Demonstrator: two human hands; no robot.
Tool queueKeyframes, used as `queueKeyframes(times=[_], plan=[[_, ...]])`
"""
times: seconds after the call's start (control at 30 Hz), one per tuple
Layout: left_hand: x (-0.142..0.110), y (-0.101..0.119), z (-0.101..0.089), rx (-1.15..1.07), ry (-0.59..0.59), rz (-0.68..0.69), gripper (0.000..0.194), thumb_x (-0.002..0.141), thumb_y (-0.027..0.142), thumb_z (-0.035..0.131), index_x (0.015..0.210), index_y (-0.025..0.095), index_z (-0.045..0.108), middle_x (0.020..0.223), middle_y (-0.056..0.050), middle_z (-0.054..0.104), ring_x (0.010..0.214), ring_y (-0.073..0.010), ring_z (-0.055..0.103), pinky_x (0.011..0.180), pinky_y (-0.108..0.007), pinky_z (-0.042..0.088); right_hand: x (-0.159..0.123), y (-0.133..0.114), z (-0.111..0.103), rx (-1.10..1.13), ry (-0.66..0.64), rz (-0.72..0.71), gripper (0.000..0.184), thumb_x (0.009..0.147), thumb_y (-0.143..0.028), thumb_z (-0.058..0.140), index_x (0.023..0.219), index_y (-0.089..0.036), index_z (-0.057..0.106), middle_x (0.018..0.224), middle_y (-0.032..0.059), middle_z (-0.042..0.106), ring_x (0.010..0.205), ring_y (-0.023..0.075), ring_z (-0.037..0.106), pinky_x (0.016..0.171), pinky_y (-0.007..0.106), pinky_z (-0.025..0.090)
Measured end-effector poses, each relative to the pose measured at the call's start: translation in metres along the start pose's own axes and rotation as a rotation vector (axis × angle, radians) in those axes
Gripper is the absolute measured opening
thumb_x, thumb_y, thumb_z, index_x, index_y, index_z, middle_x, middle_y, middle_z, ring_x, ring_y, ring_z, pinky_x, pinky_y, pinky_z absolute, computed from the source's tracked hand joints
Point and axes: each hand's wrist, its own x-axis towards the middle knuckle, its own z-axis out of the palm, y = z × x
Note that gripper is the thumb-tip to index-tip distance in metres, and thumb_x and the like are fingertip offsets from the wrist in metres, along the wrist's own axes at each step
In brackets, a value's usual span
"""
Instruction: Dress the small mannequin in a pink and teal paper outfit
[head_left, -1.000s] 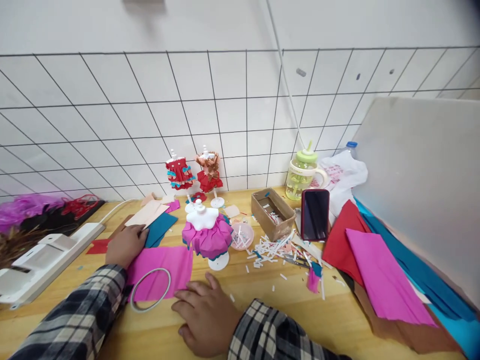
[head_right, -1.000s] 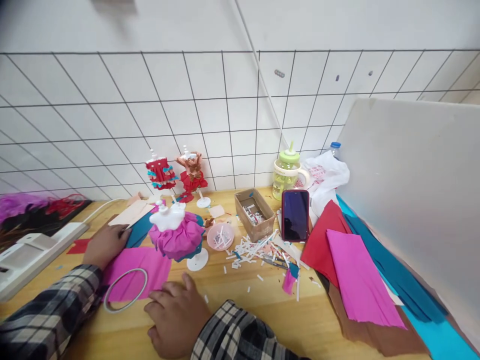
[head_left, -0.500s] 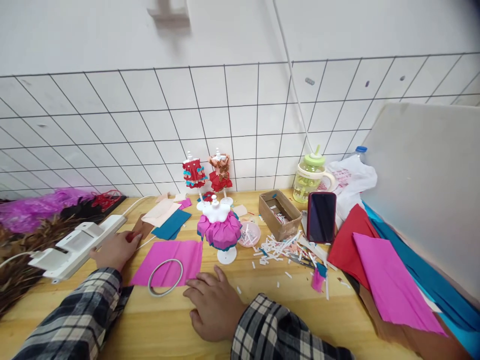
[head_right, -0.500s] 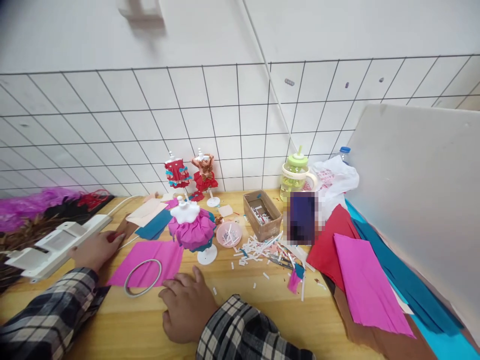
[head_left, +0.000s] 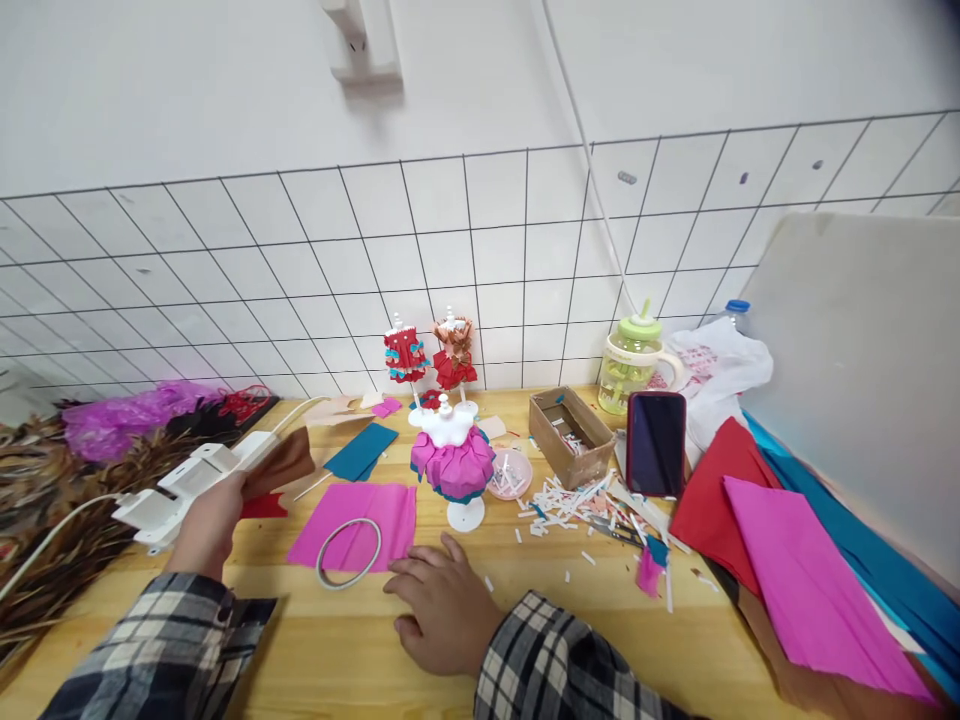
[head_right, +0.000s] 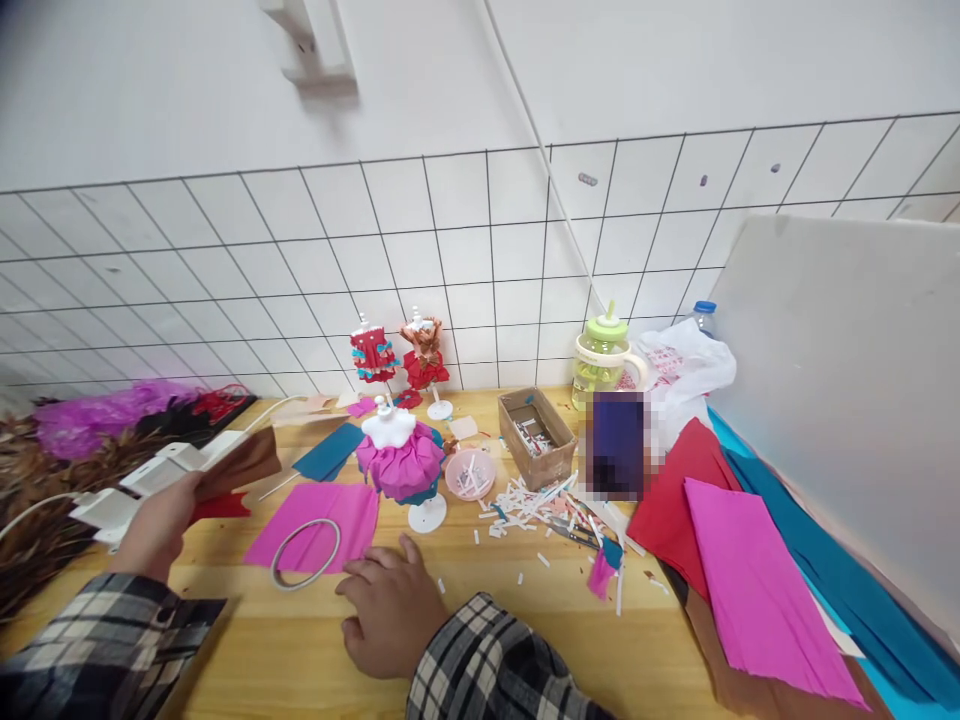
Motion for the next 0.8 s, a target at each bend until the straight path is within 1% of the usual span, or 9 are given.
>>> queueKeyframes(times=[0.1, 0.2, 0.27, 0.3, 0.37, 0.43, 0.5, 0.63, 0.8], plan=[[-0.02, 0.002, -0.002, -0.013, 0.01, -0.042, 0.051, 0.088, 0.043, 0.024, 0.108, 0.018, 0.064, 0.095, -0.009, 0.072, 0.087, -0.0283, 0.067, 0.07, -0.04, 0.054, -0.002, -0.001, 0.002, 0.002, 0.0, -0.001, 0.034, 0.089, -0.033, 0.053, 0.123, -0.028, 0.055, 0.141, -0.0008, 0.054, 0.134, 0.0184, 0.038, 0.116, 0.051, 0.009], [-0.025, 0.006, -0.009, 0.067, -0.022, -0.054, 0.041, 0.075, 0.051, 0.048, 0.097, 0.023, 0.07, 0.095, -0.01, 0.072, 0.096, -0.0395, 0.063, 0.08, -0.056, 0.048, -0.004, -0.002, 0.003, 0.001, 0.016, -0.008, 0.034, 0.091, -0.033, 0.051, 0.124, -0.027, 0.054, 0.142, -0.0008, 0.052, 0.135, 0.0178, 0.037, 0.117, 0.049, 0.009], [-0.016, 0.011, -0.014, 0.155, 0.006, -0.012, 0.047, 0.067, 0.049, 0.058, 0.104, 0.023, 0.069, 0.114, -0.015, 0.067, 0.112, -0.0494, 0.053, 0.087, -0.069, 0.038, -0.005, -0.003, 0.003, 0.005, 0.022, -0.008, 0.034, 0.09, -0.032, 0.052, 0.124, -0.027, 0.054, 0.142, -0.0007, 0.052, 0.135, 0.0182, 0.037, 0.117, 0.05, 0.009], [-0.009, 0.015, -0.015, 0.192, 0.031, 0.027, 0.053, 0.067, 0.048, 0.059, 0.113, 0.022, 0.066, 0.125, -0.017, 0.062, 0.12, -0.0504, 0.046, 0.092, -0.07, 0.033, -0.005, -0.004, 0.003, 0.011, 0.023, -0.005, 0.034, 0.09, -0.031, 0.052, 0.124, -0.027, 0.054, 0.142, -0.0005, 0.053, 0.134, 0.0188, 0.037, 0.117, 0.05, 0.009], [0.01, 0.026, -0.012, 0.241, 0.055, 0.206, 0.063, 0.073, 0.042, 0.054, 0.13, 0.015, 0.055, 0.135, -0.021, 0.054, 0.127, -0.0439, 0.044, 0.101, -0.061, 0.033, -0.005, -0.004, 0.003, 0.037, 0.024, 0.003, 0.035, 0.088, -0.03, 0.054, 0.123, -0.027, 0.056, 0.14, 0.0004, 0.054, 0.133, 0.02, 0.039, 0.116, 0.051, 0.009], [0.033, 0.041, 0.001, 0.239, 0.032, 0.283, 0.066, 0.079, 0.038, 0.049, 0.137, 0.007, 0.045, 0.137, -0.022, 0.052, 0.129, -0.0349, 0.046, 0.107, -0.046, 0.033, -0.003, -0.004, 0.002, 0.068, 0.026, 0.009, 0.034, 0.087, -0.03, 0.055, 0.121, -0.027, 0.057, 0.138, 0.0007, 0.056, 0.132, 0.0206, 0.04, 0.116, 0.051, 0.009], [0.053, 0.057, 0.021, 0.23, 0.019, 0.331, 0.069, 0.085, 0.041, 0.042, 0.142, 0.003, 0.036, 0.146, -0.022, 0.043, 0.136, -0.0328, 0.039, 0.111, -0.042, 0.029, -0.002, -0.003, 0.002, 0.086, 0.032, 0.013, 0.033, 0.086, -0.029, 0.055, 0.119, -0.028, 0.058, 0.137, 0.0, 0.057, 0.131, 0.02, 0.041, 0.116, 0.05, 0.009], [0.083, 0.08, 0.063, 0.215, -0.023, 0.343, 0.069, 0.092, 0.043, 0.034, 0.141, -0.006, 0.033, 0.149, -0.029, 0.036, 0.14, -0.0355, 0.033, 0.111, -0.042, 0.028, 0.0, 0.001, 0.004, 0.095, 0.042, 0.01, 0.032, 0.086, -0.031, 0.056, 0.118, -0.029, 0.059, 0.136, -0.0018, 0.058, 0.13, 0.0189, 0.043, 0.115, 0.048, 0.01], [0.113, 0.093, 0.09, 0.202, -0.031, 0.34, 0.061, 0.097, 0.034, 0.033, 0.14, -0.009, 0.032, 0.146, -0.033, 0.035, 0.139, -0.0384, 0.032, 0.109, -0.048, 0.033, 0.004, 0.005, 0.004, 0.095, 0.065, -0.001, 0.031, 0.083, -0.031, 0.058, 0.113, -0.029, 0.06, 0.135, -0.0053, 0.059, 0.127, 0.0167, 0.045, 0.114, 0.044, 0.013]])
